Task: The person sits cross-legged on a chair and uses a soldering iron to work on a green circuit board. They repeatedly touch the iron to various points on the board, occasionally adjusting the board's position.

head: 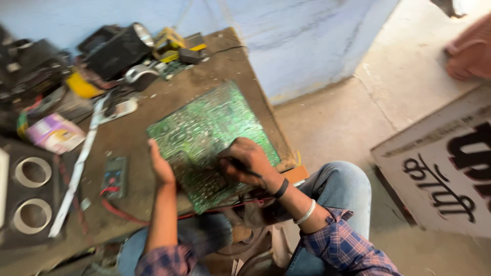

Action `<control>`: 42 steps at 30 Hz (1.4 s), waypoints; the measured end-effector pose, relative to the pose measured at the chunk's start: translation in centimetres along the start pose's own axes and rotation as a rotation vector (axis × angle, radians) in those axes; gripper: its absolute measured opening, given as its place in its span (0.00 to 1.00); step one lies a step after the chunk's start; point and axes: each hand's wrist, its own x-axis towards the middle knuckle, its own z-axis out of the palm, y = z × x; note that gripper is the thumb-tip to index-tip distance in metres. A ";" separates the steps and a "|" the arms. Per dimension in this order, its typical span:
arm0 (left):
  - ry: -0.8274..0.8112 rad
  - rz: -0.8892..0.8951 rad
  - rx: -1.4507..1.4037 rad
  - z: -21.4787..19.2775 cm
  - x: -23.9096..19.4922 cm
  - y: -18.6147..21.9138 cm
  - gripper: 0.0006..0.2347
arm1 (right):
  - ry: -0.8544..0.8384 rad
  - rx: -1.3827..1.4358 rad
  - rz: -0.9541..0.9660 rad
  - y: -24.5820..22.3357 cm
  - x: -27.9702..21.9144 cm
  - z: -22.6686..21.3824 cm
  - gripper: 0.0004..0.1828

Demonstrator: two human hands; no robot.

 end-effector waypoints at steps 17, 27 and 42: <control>0.045 -0.377 -0.205 0.8 -3.5 2.0 0.27 | -0.069 -0.027 -0.014 0.4 2.1 0.1 0.08; 0.020 -0.238 -0.145 -0.3 -3.1 1.8 0.27 | -0.042 -0.041 -0.021 0.9 1.9 1.2 0.08; -0.131 -0.094 -0.015 1.5 -3.2 4.4 0.27 | 0.001 -0.038 -0.073 1.0 0.8 0.8 0.09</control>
